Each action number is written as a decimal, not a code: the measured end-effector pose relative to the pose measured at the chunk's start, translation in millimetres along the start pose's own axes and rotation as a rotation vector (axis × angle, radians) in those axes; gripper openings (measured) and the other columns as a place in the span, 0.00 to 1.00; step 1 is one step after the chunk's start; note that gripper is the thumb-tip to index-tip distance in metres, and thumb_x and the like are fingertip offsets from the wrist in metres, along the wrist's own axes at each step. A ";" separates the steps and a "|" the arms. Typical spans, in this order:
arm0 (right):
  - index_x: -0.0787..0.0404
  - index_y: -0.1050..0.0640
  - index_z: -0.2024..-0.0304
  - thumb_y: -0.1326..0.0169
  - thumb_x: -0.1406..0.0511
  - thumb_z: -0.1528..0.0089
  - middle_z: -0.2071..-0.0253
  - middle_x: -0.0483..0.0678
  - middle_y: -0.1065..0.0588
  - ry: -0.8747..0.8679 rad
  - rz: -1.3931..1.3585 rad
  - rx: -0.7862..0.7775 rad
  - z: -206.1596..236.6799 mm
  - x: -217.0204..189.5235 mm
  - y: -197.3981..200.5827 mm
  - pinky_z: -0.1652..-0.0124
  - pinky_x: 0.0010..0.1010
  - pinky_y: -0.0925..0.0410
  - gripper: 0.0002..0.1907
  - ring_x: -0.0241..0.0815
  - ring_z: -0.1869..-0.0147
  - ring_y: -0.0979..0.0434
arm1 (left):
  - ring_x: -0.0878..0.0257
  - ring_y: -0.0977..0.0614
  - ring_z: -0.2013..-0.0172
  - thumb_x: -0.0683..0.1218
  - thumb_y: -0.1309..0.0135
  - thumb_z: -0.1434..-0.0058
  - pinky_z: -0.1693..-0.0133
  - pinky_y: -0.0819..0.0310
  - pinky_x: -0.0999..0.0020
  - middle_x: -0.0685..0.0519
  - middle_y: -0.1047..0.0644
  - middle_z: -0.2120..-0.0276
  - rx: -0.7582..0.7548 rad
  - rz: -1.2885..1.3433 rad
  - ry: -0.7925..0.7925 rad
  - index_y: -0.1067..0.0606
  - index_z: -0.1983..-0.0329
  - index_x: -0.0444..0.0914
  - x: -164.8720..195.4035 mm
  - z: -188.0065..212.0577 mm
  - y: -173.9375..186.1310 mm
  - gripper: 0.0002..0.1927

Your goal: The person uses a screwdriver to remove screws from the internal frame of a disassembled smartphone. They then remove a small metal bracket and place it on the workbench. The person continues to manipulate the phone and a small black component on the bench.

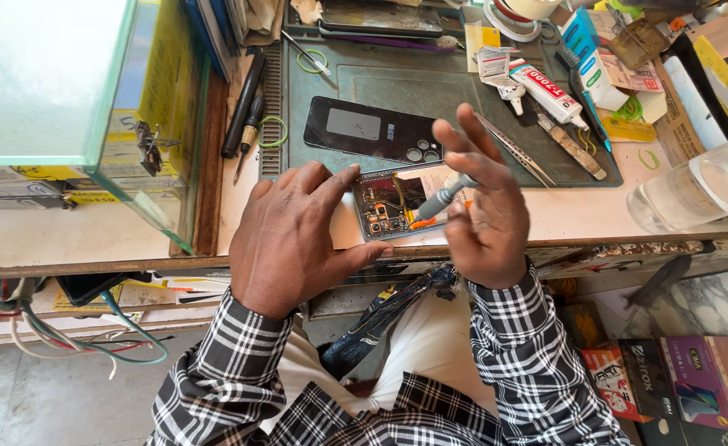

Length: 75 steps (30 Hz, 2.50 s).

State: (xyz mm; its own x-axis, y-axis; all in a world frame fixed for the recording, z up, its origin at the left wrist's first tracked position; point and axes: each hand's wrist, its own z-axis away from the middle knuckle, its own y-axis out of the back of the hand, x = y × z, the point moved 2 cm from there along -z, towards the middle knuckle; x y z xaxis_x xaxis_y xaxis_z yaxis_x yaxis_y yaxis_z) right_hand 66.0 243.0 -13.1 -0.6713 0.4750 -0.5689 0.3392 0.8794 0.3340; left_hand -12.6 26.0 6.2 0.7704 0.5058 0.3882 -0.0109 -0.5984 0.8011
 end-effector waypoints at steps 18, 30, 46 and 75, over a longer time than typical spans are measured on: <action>0.58 0.36 0.32 0.51 0.78 0.36 0.31 0.58 0.32 -0.012 -0.033 -0.010 -3.0 -5.2 -3.7 0.21 0.43 0.46 0.30 0.46 0.18 0.43 | 0.50 0.24 0.58 0.67 0.35 0.53 0.58 0.34 0.55 0.49 0.26 0.59 0.008 0.012 -0.015 0.27 0.38 0.39 -1.3 0.3 -0.4 0.43; 0.57 0.41 0.24 0.47 0.75 0.28 0.47 0.55 0.23 -0.172 -0.204 -0.005 10.0 6.8 -0.5 0.44 0.29 0.24 0.32 0.39 0.47 0.20 | 0.50 0.24 0.58 0.68 0.34 0.54 0.58 0.35 0.54 0.49 0.26 0.60 0.013 0.012 -0.016 0.27 0.39 0.39 -1.0 -0.1 -1.4 0.44; 0.50 0.55 0.21 0.52 0.72 0.24 0.39 0.63 0.25 -0.132 -0.238 -0.039 15.8 8.5 2.3 0.36 0.41 0.24 0.37 0.50 0.38 0.18 | 0.51 0.24 0.57 0.67 0.33 0.55 0.56 0.34 0.55 0.50 0.25 0.59 0.007 0.023 -0.002 0.26 0.39 0.40 -0.9 -0.7 -2.5 0.45; 0.61 0.42 0.45 0.48 0.61 0.19 0.61 0.52 0.28 -0.279 0.008 0.337 17.4 40.7 73.4 0.67 0.31 0.20 0.17 0.40 0.62 0.18 | 0.51 0.24 0.60 0.68 0.34 0.52 0.59 0.35 0.55 0.49 0.27 0.62 -0.008 -0.016 -0.002 0.26 0.38 0.39 -0.9 -0.6 0.9 0.43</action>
State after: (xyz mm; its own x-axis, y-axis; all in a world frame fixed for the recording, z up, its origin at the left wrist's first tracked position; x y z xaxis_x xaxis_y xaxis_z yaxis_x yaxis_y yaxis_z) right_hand 75.0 327.4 -24.8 -0.4796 0.4311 -0.7643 0.5709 0.8148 0.1013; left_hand -13.7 25.4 6.9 0.7718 0.5140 0.3743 -0.0035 -0.5853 0.8108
